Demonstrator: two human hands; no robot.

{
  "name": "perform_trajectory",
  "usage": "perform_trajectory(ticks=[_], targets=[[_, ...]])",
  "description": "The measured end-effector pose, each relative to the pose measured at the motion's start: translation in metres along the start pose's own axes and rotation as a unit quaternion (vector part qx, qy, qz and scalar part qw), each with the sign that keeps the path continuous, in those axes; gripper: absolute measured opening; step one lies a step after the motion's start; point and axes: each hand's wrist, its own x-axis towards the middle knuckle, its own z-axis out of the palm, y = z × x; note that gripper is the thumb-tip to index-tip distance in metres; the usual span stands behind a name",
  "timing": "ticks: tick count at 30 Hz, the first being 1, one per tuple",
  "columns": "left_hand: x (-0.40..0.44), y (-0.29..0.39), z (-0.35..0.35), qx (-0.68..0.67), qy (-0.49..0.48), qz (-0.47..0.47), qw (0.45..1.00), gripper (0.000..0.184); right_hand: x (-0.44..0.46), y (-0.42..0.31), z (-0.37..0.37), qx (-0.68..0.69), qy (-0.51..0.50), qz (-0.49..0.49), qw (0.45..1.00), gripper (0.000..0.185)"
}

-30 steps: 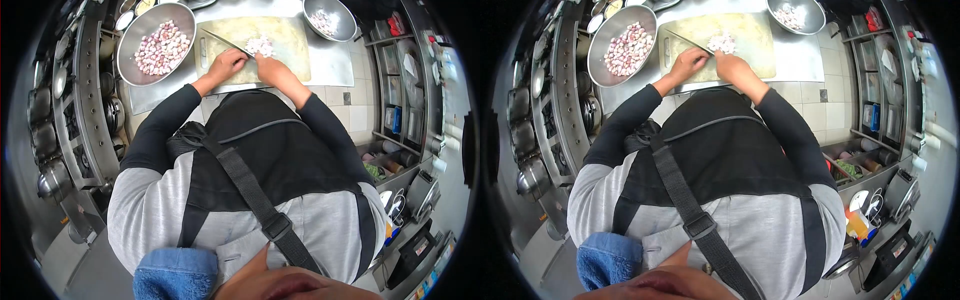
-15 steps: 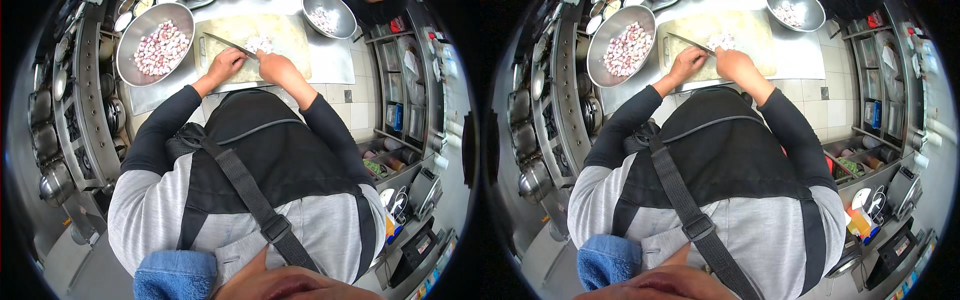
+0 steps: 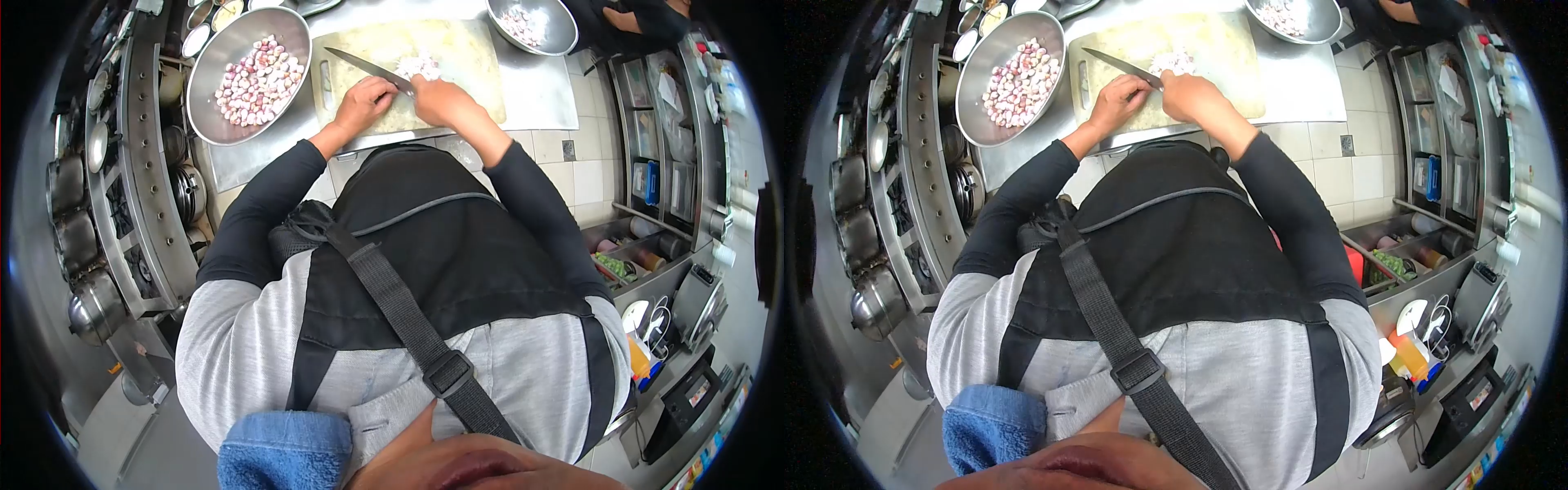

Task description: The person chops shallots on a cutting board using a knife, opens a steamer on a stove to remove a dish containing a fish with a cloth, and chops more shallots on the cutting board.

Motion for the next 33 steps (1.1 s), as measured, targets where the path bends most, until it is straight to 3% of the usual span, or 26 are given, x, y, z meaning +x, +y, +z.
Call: perform_trajectory(ticks=[5,8,10,12,14,16,18,20,22,24,26,29,33], targets=[[-0.001,-0.003,0.001,-0.004,0.000,0.013,1.000,0.011,0.011,0.003,0.016,0.042,0.013,0.005,0.999,0.033],[-0.003,-0.003,0.000,-0.004,-0.010,0.022,1.000,0.013,0.001,0.004,0.009,-0.008,0.014,0.001,1.000,0.035],[-0.005,-0.002,-0.004,-0.015,-0.011,0.007,1.000,0.011,0.004,0.021,0.032,-0.010,0.075,-0.034,0.997,0.036],[0.002,0.023,-0.029,-0.064,-0.009,-0.019,0.998,0.009,0.005,0.022,0.030,0.038,0.048,0.015,0.998,0.038],[0.019,0.036,-0.065,-0.074,0.051,0.009,0.996,0.013,0.006,0.015,0.020,0.034,0.021,0.016,0.999,0.037],[0.035,0.026,-0.107,-0.011,0.109,-0.022,0.994,0.016,0.003,0.014,0.019,0.032,0.009,0.019,0.999,0.037],[0.043,-0.015,-0.141,0.082,0.189,-0.133,0.970,0.018,0.006,0.017,0.021,0.024,0.013,0.013,1.000,0.036],[0.029,-0.072,-0.175,0.167,0.121,-0.288,0.935,0.022,0.009,0.022,0.025,0.032,0.033,-0.015,0.999,0.034],[0.007,-0.137,-0.186,0.307,0.024,-0.384,0.870,0.025,0.007,0.026,0.028,0.021,0.055,-0.040,0.997,0.033],[-0.007,-0.153,-0.188,0.345,-0.033,-0.327,0.879,0.026,0.001,0.027,0.026,-0.014,0.077,-0.051,0.996,0.033],[-0.014,-0.153,-0.188,0.311,-0.066,-0.329,0.889,0.026,-0.011,0.026,0.029,0.026,0.086,-0.111,0.990,0.033],[-0.013,-0.137,-0.184,0.297,-0.010,-0.354,0.887,0.025,-0.021,0.016,0.033,0.040,0.028,-0.088,0.995,0.031],[-0.011,-0.141,-0.192,0.267,0.033,-0.368,0.890,0.027,-0.020,0.023,0.026,0.041,0.041,-0.031,0.998,0.029]])
